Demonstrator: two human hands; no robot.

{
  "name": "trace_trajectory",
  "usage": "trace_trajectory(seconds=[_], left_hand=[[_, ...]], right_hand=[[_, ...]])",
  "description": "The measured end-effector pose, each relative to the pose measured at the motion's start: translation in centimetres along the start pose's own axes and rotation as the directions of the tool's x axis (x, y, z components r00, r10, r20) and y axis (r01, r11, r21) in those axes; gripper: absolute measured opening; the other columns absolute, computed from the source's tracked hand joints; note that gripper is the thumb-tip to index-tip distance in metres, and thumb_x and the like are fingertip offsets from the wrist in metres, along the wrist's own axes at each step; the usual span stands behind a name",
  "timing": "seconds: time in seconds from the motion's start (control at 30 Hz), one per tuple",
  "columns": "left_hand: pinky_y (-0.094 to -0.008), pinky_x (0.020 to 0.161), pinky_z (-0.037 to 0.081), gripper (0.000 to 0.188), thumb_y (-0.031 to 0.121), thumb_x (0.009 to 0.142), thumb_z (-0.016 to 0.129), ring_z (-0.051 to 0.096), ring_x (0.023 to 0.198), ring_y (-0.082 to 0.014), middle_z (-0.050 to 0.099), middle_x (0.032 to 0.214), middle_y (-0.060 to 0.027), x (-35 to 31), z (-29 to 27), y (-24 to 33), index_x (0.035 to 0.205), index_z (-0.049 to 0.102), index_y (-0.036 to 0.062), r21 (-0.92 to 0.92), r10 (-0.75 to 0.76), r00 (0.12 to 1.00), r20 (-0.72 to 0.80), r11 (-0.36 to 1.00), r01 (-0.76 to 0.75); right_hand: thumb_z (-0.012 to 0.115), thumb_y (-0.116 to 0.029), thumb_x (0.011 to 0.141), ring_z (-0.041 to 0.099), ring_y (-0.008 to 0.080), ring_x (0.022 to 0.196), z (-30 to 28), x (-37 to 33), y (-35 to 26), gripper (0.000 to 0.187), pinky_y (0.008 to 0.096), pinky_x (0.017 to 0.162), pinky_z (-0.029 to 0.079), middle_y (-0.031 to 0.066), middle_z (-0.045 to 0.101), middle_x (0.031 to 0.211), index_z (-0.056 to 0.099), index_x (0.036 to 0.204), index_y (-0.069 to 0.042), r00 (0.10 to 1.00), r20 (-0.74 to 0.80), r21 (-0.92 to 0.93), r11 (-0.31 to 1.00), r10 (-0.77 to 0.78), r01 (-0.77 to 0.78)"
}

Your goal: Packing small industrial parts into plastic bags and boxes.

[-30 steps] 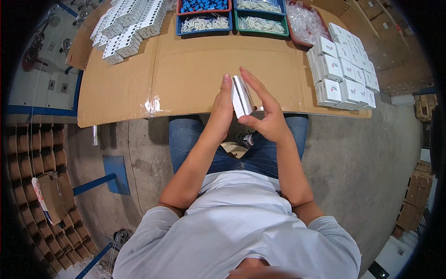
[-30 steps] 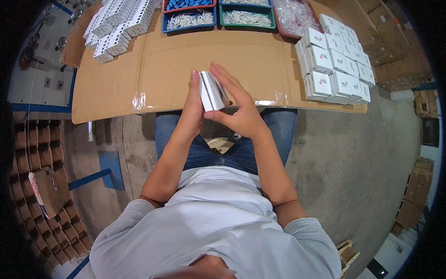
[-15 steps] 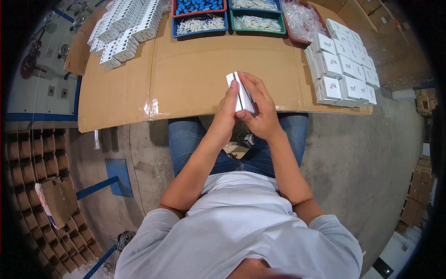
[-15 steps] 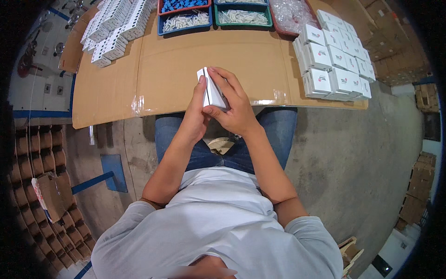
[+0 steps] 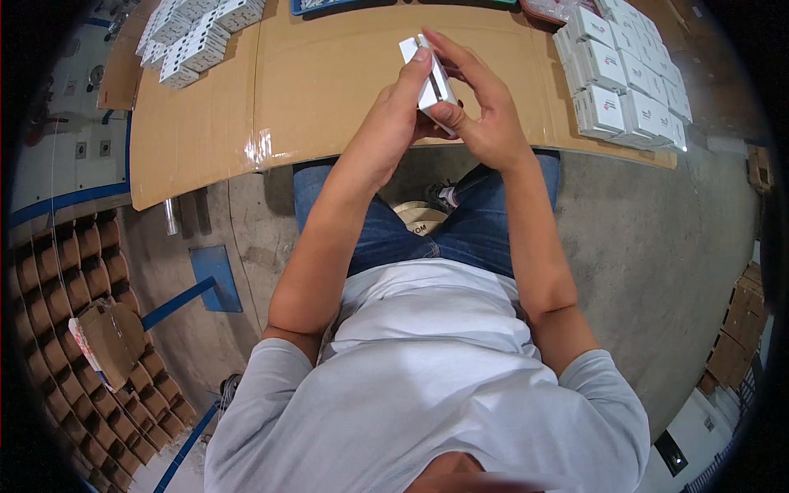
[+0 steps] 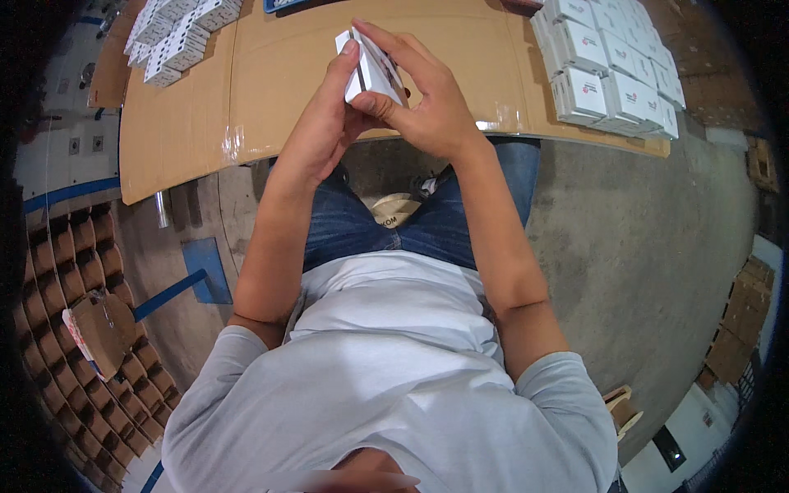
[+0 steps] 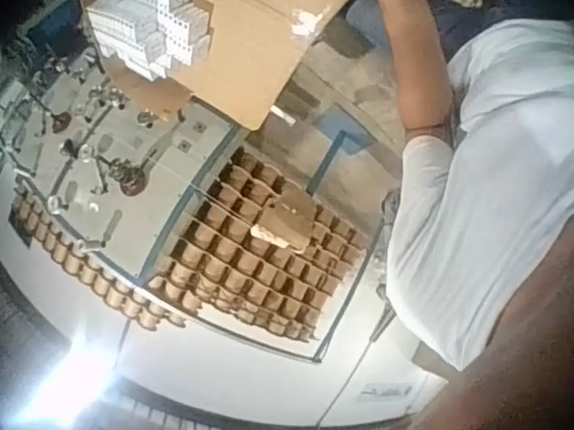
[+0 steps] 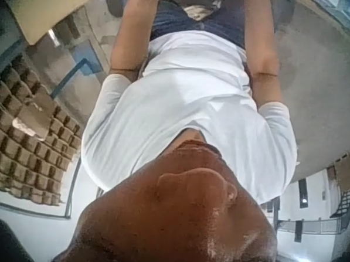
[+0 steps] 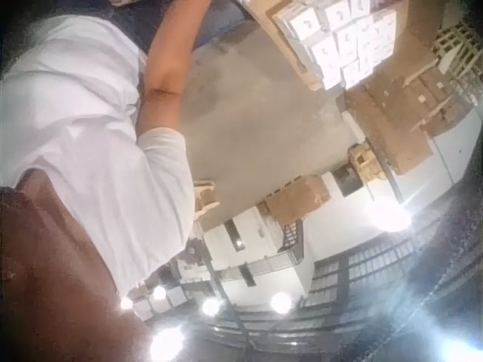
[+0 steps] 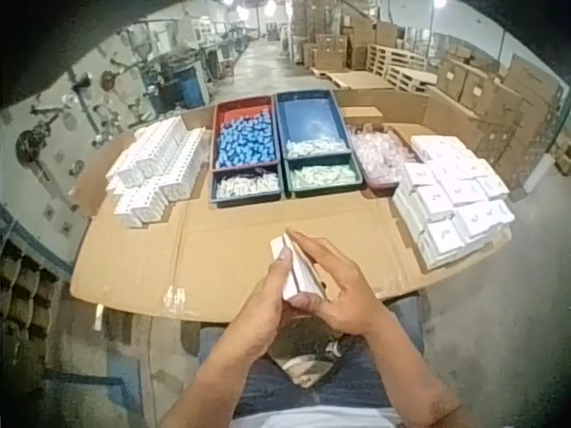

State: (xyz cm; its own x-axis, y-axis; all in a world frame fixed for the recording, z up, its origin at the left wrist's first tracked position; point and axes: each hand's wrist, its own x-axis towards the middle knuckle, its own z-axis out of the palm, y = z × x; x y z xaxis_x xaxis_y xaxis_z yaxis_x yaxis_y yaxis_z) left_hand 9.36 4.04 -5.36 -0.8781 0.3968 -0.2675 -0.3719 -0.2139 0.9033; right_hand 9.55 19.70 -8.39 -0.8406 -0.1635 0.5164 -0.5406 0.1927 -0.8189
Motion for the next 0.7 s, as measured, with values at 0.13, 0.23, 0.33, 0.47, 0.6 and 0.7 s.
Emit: trace_trajectory(seconds=[0.13, 0.23, 0.33, 0.47, 0.6, 0.7], left_hand=[[-0.0336, 0.076, 0.059, 0.070, 0.064, 0.102, 0.040, 0.069, 0.080, -0.0200, 0.067, 0.091, -0.0118, 0.2, -0.8, -0.1, 0.109, 0.061, -0.0031, 0.036, 0.013, 0.999, 0.045, 0.999, -0.015], [-0.0330, 0.075, 0.059, 0.070, 0.063, 0.102, 0.040, 0.068, 0.077, -0.0200, 0.067, 0.089, -0.0116, -0.1, -0.9, 0.2, 0.108, 0.062, -0.0034, 0.065, 0.024, 0.999, 0.039, 0.998, -0.026], [-0.0324, 0.075, 0.059, 0.069, 0.063, 0.102, 0.040, 0.068, 0.080, -0.0193, 0.067, 0.090, -0.0108, -0.6, -0.7, 0.6, 0.109, 0.062, -0.0023, 0.060, 0.029, 0.999, 0.032, 0.998, -0.031], [-0.0319, 0.075, 0.058, 0.067, 0.062, 0.102, 0.040, 0.067, 0.082, -0.0182, 0.066, 0.091, -0.0099, -0.7, -0.3, 0.3, 0.109, 0.062, -0.0008, 0.034, 0.067, 0.997, -0.035, 0.997, -0.065], [-0.0321, 0.081, 0.057, 0.063, 0.061, 0.102, 0.043, 0.066, 0.091, -0.0159, 0.064, 0.104, -0.0093, -0.8, -0.3, 0.8, 0.123, 0.056, 0.0032, 0.016, 0.047, 0.999, -0.007, 0.999, -0.047], [-0.0311, 0.076, 0.057, 0.065, 0.061, 0.103, 0.041, 0.066, 0.085, -0.0161, 0.066, 0.094, -0.0091, -0.7, -0.5, 1.1, 0.112, 0.063, 0.0006, 0.044, 0.079, 0.997, -0.021, 0.996, -0.078]], right_hand=[[0.081, -0.039, 0.082, 0.061, 0.0275, 0.119, -0.1, 0.2, -0.4, 0.069, 0.0364, 0.102, 0.046, 0.0119, 0.063, 0.128, 0.057, 0.142, -0.015, 0.999, 0.034, 0.019, 1.000, -0.002, 0.001], [0.080, -0.037, 0.083, 0.061, 0.0276, 0.118, 0.0, 0.4, -0.8, 0.067, 0.0370, 0.102, 0.046, 0.0114, 0.063, 0.127, 0.057, 0.143, -0.014, 0.999, 0.042, 0.050, 0.999, -0.021, 0.019], [0.078, -0.036, 0.085, 0.060, 0.0279, 0.119, 0.1, 0.5, -1.4, 0.066, 0.0372, 0.102, 0.046, 0.0119, 0.063, 0.128, 0.057, 0.143, -0.013, 0.999, 0.048, 0.042, 0.999, -0.025, 0.023], [0.063, -0.056, 0.093, 0.052, 0.0278, 0.133, 0.4, 0.4, -1.7, 0.075, 0.0399, 0.113, 0.038, 0.0130, 0.054, 0.145, 0.050, 0.146, -0.004, 0.994, 0.109, -0.008, 1.000, -0.019, 0.020], [0.071, -0.033, 0.092, 0.058, 0.0284, 0.121, 0.5, 0.7, -1.8, 0.059, 0.0368, 0.103, 0.045, 0.0137, 0.059, 0.133, 0.055, 0.144, -0.012, 0.997, 0.046, 0.044, 0.997, -0.062, 0.059], [0.071, -0.032, 0.092, 0.057, 0.0283, 0.122, 0.5, 1.1, -2.1, 0.059, 0.0370, 0.103, 0.045, 0.0134, 0.058, 0.133, 0.055, 0.145, -0.012, 0.995, 0.063, 0.058, 0.996, -0.074, 0.070]])
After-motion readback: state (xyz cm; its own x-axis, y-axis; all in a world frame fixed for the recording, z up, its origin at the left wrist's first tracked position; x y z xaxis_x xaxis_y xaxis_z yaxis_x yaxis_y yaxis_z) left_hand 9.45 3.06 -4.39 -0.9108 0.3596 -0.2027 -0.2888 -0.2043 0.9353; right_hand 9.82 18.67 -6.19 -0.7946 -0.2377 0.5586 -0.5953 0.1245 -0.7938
